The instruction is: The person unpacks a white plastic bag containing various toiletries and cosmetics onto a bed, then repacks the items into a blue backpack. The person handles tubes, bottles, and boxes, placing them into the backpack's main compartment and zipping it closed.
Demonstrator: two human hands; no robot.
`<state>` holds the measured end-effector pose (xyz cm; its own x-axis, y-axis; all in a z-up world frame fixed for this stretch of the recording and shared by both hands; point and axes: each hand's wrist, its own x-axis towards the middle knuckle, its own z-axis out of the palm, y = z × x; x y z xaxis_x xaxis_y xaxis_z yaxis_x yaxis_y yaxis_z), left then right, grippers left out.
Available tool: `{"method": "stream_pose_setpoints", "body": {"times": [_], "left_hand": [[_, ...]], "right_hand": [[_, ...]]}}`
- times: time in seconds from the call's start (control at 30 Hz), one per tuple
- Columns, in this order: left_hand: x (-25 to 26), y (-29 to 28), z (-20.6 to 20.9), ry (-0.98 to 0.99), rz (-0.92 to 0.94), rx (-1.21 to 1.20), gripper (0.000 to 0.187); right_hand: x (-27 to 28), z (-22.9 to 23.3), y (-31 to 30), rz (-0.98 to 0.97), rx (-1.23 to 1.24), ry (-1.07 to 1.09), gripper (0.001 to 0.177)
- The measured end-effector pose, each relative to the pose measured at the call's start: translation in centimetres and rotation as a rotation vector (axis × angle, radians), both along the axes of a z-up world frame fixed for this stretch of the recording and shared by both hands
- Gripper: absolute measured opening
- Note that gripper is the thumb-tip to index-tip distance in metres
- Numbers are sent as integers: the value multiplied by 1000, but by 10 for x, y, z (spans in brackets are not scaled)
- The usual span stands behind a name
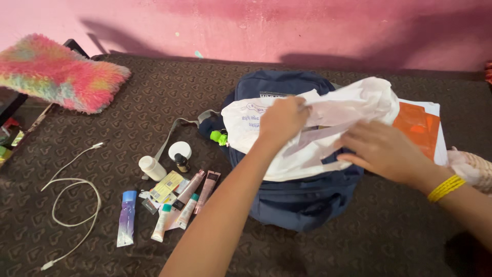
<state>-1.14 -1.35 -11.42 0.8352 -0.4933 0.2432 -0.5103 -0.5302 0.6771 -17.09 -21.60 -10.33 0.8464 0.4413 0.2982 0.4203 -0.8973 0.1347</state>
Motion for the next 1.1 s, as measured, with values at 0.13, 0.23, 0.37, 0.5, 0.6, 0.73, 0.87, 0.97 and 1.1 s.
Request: {"method": "stream_pose_setpoints", "body": {"times": [0.13,0.23,0.37,0.5,0.6,0.73,0.87,0.97,1.1], "left_hand": [[22,23,18,122,256,-298,30],[19,37,20,375,183,-276,28],[-5,35,19,194,91,-213,43],[-29,39,31,-16,173,-11,68],[-45,56,40,-23,213,82,80],[-58,78,49,208,118,483,109],[-61,85,25,534,-30,569,83],[-51,73,-10,416,-69,418,54],[-27,51,-47,402,122,-210,35]], "right_hand": [[-11,-36,-40,-52,-260,295,36],[-28,-47,-63,-78,-208,315,34],[-45,-24,-57,-43,-139,104,27],[-32,-3,-11,-239,-155,-184,40],[-17,3,9,-340,-56,-329,64],[4,-1,0,-684,-80,45,50],[23,-11,-30,-941,634,416,31],[29,-9,-57,-849,1304,537,32],[29,-17,-77,-831,1689,552,36]]}}
